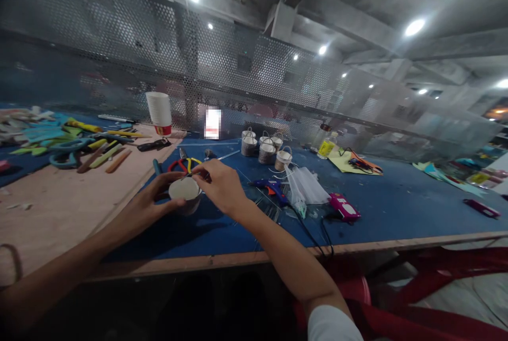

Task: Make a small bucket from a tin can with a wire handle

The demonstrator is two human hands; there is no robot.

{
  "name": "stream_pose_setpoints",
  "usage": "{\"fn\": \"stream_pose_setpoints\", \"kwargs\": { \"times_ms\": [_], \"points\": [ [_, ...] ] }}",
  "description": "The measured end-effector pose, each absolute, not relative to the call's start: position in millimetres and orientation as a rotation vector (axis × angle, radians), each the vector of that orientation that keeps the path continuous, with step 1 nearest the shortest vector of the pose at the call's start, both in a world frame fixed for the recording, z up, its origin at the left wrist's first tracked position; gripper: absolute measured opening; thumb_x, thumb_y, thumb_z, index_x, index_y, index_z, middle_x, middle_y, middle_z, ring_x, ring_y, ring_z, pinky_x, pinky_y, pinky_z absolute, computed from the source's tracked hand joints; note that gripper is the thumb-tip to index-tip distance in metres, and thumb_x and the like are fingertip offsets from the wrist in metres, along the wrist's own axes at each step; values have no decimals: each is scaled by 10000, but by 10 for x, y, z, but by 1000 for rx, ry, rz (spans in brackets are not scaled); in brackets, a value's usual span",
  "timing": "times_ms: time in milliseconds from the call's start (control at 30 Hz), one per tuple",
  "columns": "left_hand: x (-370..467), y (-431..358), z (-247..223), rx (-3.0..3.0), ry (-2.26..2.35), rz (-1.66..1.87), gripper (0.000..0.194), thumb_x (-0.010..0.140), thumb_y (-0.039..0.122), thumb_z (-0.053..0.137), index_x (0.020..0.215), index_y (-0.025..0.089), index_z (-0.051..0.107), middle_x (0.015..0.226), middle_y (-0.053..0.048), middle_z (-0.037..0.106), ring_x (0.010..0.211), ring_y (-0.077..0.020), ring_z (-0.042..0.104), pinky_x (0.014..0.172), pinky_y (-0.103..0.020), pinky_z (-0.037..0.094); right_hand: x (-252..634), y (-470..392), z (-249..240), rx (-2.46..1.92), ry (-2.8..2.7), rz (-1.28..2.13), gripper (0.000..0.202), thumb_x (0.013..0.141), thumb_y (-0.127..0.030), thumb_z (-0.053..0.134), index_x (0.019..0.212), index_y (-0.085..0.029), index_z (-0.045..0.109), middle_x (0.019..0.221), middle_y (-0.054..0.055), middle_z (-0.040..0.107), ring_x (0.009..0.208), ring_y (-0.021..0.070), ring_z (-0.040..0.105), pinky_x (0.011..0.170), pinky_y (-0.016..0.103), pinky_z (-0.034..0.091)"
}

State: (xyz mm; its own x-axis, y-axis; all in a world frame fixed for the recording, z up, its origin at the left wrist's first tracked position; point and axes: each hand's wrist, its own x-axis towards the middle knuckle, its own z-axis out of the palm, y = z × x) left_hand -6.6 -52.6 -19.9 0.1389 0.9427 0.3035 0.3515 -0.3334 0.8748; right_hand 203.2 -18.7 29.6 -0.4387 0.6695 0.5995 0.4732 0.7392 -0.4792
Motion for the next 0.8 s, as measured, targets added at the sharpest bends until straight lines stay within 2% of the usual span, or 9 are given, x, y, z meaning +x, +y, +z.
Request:
{"fn": "stream_pose_setpoints", "kwargs": {
  "times_ms": [67,100,267,467,800],
  "points": [
    [-86,-545,-127,1825,1273,1188,463,923,537,574,1299,269,602,1314,-79,676,1222,-319,623,1035,-493,503,2023,-194,301,-862,-2119,306,105,932,-204,654,1017,-191,715,940,30,694,828,136,647,776,256,502],
    [-95,-538,-97,1854,1287,1204,442,939,539,548,1276,266,635,1297,-85,687,1205,-321,628,1023,-491,506,2020,-196,300,-866,-2119,306,108,936,-210,651,1021,-193,715,942,30,693,829,136,647,778,257,501],
    [-110,-367,13,2016,1245,1309,333,900,492,646,1085,238,756,1157,-104,730,1087,-306,670,963,-460,527,2019,-184,285,-874,-2140,280,121,946,-222,642,1037,-204,720,942,29,689,848,140,645,784,259,494],
    [-123,-185,122,2181,1178,1266,206,870,407,686,908,227,780,947,-76,748,931,-255,684,866,-394,537,2023,-174,296,-885,-2163,272,107,946,-225,650,1017,-215,729,967,34,705,885,154,654,806,274,496],
    [-177,-114,82,2178,1234,1230,144,863,306,693,907,197,776,962,-87,767,933,-248,675,846,-387,513,2031,-170,227,-975,-2176,416,199,929,-296,674,1106,-209,705,897,22,724,782,149,661,745,271,506]
  ]
}}
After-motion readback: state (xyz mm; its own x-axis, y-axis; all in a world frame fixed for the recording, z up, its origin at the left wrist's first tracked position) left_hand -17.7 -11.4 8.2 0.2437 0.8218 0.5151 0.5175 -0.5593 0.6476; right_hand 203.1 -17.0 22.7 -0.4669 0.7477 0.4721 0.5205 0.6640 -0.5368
